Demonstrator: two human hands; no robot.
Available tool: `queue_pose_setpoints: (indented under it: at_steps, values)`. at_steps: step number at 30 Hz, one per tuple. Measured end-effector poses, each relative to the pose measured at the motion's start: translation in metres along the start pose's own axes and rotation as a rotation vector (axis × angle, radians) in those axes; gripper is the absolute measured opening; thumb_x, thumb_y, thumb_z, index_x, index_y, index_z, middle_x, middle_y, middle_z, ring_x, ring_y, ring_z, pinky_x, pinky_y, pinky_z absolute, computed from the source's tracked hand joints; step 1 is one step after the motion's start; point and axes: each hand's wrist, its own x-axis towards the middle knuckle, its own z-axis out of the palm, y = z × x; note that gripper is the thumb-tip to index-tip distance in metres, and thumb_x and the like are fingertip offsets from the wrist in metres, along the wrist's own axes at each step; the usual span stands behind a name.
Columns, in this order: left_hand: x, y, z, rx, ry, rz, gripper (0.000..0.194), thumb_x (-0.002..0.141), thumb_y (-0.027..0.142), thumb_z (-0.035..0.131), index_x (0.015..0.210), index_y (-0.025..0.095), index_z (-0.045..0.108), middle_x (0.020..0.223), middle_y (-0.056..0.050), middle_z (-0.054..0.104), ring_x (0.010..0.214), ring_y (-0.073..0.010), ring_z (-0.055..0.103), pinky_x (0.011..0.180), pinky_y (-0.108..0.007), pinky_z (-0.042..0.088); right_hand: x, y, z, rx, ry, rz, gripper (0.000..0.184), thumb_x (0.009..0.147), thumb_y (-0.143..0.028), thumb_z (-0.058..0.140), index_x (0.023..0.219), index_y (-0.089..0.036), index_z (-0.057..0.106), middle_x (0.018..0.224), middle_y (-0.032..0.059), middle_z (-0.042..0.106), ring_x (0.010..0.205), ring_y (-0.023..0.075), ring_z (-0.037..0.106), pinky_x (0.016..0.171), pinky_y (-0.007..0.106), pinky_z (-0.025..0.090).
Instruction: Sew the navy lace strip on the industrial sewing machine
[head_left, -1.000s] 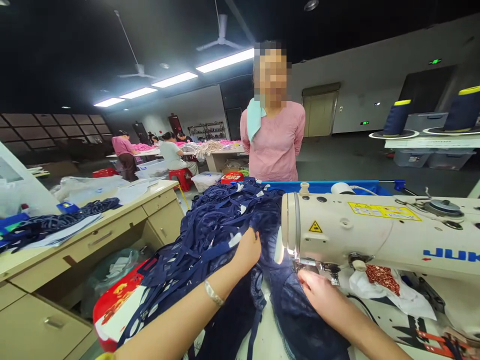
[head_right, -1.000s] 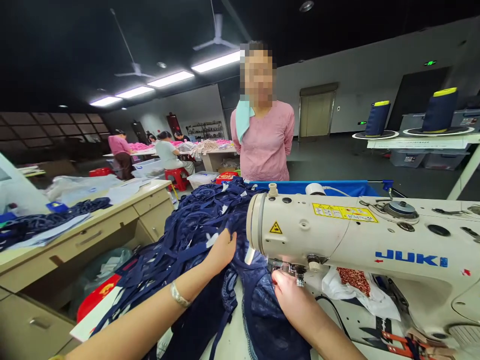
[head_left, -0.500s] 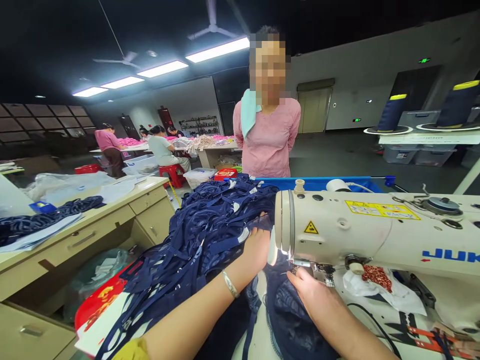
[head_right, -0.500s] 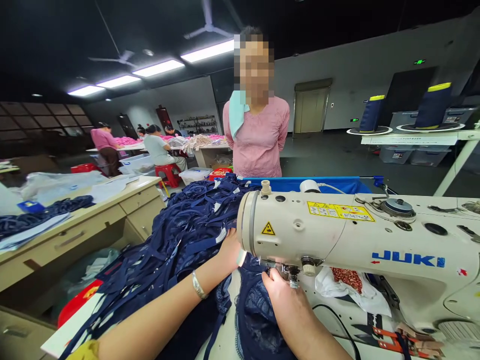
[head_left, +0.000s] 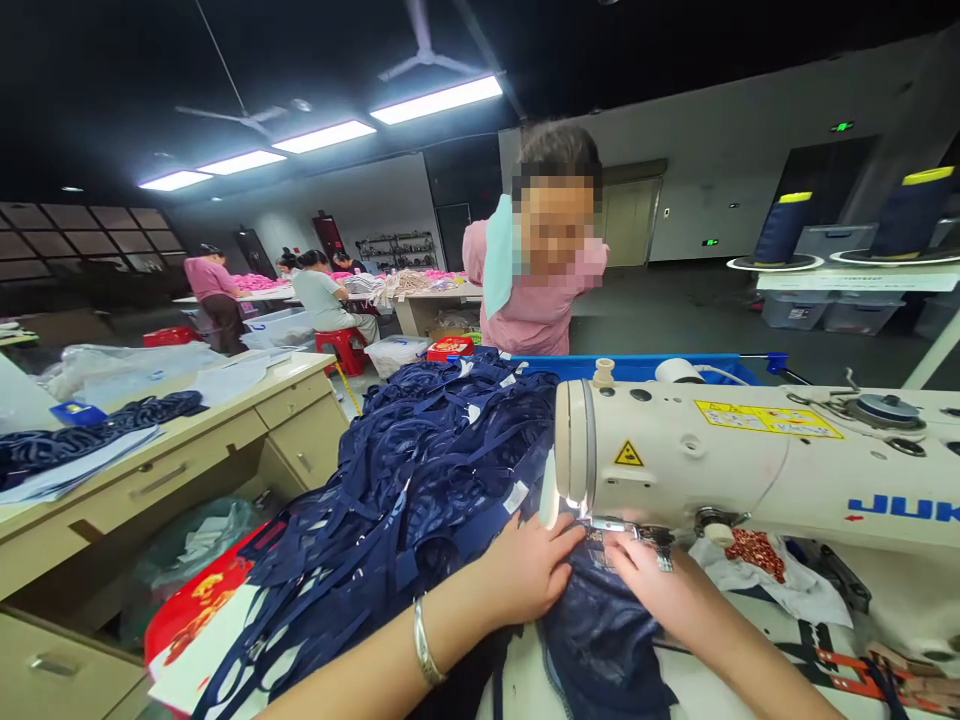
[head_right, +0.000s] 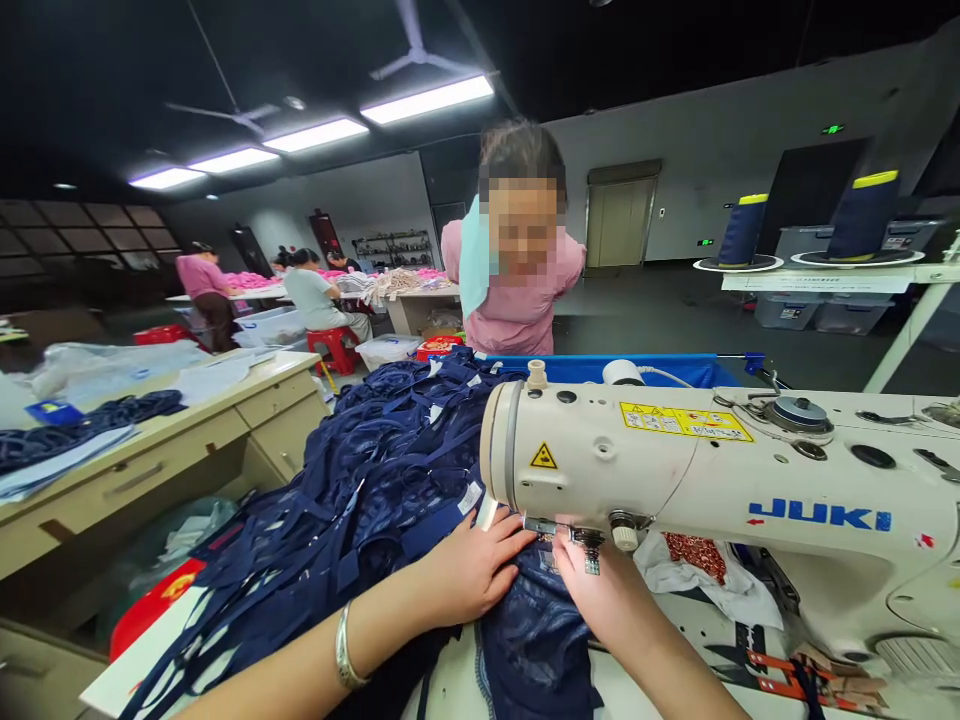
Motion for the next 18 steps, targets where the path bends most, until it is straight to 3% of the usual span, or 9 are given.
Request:
queue_pose_setpoints:
  at_steps: [4, 9, 13, 18]
  values:
    - [0.002, -0.004, -0.006, -0.018, 0.025, 0.049, 0.047, 0.092, 0.031, 0.049, 0.137, 0.023, 0.039, 0.141, -0.007, 0.046, 0.128, -0.0264, 0.043, 0.109, -0.048, 0.033, 0.001, 0.008, 0.019, -0.027, 0.058, 0.068, 0.029, 0.091, -0.026, 0.043, 0.107, -0.023, 0.067, 0.104, 0.0065, 0.069, 0.095, 0.0220, 0.065, 0.080, 0.029, 0.051]
    - [0.005, 0.006, 0.000, -0.006, 0.135, 0.037, 0.035, 0.095, 0.028, 0.043, 0.128, 0.018, 0.047, 0.139, -0.011, 0.045, 0.125, -0.0252, 0.045, 0.107, -0.042, 0.036, 0.003, 0.014, 0.045, 0.027, 0.039, 0.099, 0.024, 0.093, -0.031, 0.048, 0.107, -0.025, 0.066, 0.108, 0.0046, 0.068, 0.103, 0.0232, 0.061, 0.092, 0.035, 0.047]
    - [0.008, 0.007, 0.000, -0.012, 0.180, -0.003, 0.033, 0.093, 0.018, 0.042, 0.125, 0.019, 0.050, 0.132, -0.013, 0.045, 0.120, -0.0260, 0.046, 0.100, -0.041, 0.043, 0.004, 0.013, 0.038, 0.038, -0.018, 0.058, 0.027, 0.097, -0.031, 0.042, 0.109, -0.022, 0.065, 0.108, 0.0052, 0.067, 0.099, 0.0231, 0.062, 0.088, 0.037, 0.049]
    - [0.009, 0.001, 0.004, -0.060, 0.163, 0.024, 0.031, 0.091, 0.015, 0.046, 0.121, 0.018, 0.052, 0.121, -0.010, 0.051, 0.115, -0.0249, 0.046, 0.101, -0.040, 0.042, 0.004, 0.005, 0.019, -0.177, -0.140, 0.035, 0.040, 0.099, -0.023, 0.029, 0.121, -0.019, 0.062, 0.115, 0.0120, 0.064, 0.106, 0.0285, 0.059, 0.092, 0.044, 0.047]
